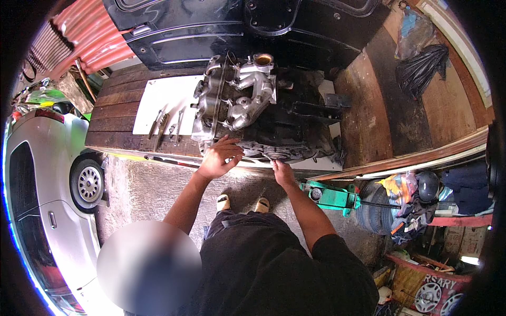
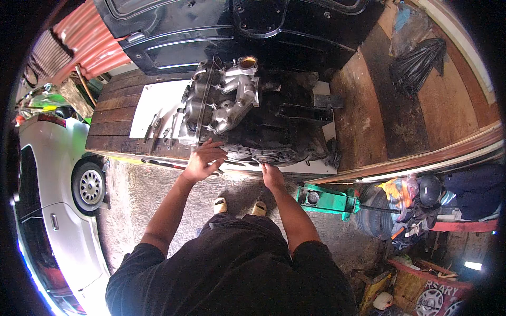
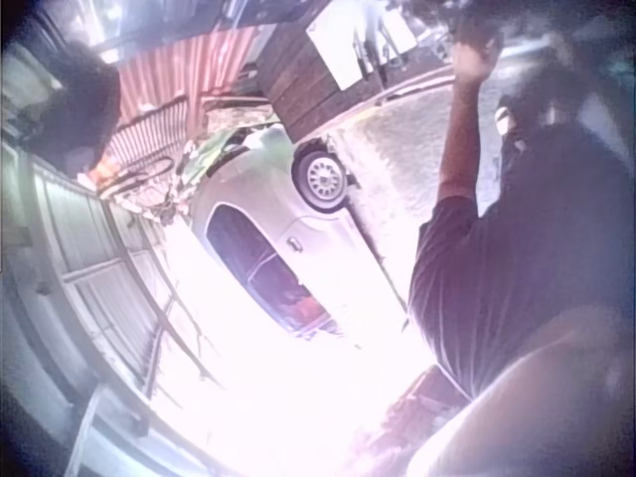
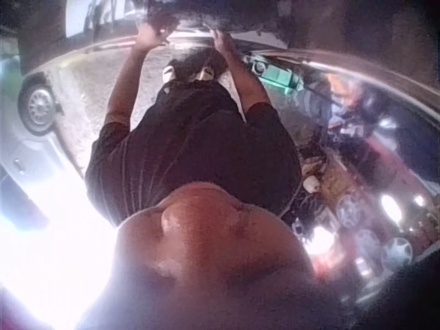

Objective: The person uses a wrench to tighten bolts on a car engine placed on a wooden workbench. The person repeatedly turns the wrench on different bolts while holding the engine steady with the other hand.

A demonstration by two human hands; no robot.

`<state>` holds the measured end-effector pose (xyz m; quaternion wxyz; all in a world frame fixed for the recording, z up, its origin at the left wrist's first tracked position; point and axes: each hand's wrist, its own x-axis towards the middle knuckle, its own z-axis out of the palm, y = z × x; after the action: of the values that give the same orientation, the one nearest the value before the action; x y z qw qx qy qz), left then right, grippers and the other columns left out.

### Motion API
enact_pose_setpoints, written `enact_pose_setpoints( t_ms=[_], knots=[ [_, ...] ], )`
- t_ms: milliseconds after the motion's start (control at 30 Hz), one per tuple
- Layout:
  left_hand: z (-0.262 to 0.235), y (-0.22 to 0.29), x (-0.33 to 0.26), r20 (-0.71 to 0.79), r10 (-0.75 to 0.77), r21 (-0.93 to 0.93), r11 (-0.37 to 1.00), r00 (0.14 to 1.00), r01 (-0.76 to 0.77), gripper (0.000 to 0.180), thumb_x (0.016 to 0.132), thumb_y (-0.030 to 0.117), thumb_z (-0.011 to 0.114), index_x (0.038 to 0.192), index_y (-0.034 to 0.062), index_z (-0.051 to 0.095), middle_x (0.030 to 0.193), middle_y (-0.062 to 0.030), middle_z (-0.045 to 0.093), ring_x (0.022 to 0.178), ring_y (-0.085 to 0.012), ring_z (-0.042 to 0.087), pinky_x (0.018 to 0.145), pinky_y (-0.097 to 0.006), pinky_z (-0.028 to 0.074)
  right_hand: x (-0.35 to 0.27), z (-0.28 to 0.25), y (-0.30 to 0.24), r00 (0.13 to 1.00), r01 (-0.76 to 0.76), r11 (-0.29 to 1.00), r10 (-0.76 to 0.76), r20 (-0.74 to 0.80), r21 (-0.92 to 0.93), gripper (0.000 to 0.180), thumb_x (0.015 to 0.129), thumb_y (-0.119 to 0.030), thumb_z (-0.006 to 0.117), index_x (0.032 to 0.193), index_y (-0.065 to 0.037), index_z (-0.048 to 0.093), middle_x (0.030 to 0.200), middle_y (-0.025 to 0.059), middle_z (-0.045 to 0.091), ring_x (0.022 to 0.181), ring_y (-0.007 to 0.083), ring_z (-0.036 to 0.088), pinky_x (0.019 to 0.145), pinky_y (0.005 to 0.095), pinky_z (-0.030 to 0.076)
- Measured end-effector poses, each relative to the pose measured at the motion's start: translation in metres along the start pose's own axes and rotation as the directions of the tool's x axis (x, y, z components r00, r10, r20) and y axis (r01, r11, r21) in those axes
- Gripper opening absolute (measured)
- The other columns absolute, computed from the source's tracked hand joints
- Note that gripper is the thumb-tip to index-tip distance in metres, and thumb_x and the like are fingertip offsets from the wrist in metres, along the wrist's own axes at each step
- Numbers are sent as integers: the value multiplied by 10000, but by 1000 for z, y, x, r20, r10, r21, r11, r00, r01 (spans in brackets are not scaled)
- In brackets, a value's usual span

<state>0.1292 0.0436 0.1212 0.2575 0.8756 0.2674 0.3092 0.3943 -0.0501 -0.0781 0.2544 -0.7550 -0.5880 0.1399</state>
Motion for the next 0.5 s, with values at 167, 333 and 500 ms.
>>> enact_pose_setpoints(
  t_ms=[167,333,500],
  knots=[
    [1,-6,-7,-3,-5,6,1000,1000,5,126,828,159,638,891,75,708,956,-45,706,1137,-275,580,1058,-491,349,6,-41,-23,987,158,970,-162,-11,-183,287,897,-336,548,790,-83,627,706,168,644,695,356,641,629,456,508],
    [3,-8,-6,-11,1,5,1000,1000,-1,127,832,167,632,891,85,710,956,-40,704,1119,-262,590,1058,-488,349,15,-91,-63,969,230,894,-174,176,-385,254,864,-328,569,789,-105,666,698,137,664,650,321,658,575,442,528],
    [3,-4,-3,-21,21,0,1000,1000,-21,130,830,179,633,879,89,713,945,-39,706,1098,-250,603,1046,-486,363,44,-103,-99,919,365,797,-225,323,-482,169,788,-218,592,715,-87,670,710,141,673,677,297,680,585,423,548]
  ],
)
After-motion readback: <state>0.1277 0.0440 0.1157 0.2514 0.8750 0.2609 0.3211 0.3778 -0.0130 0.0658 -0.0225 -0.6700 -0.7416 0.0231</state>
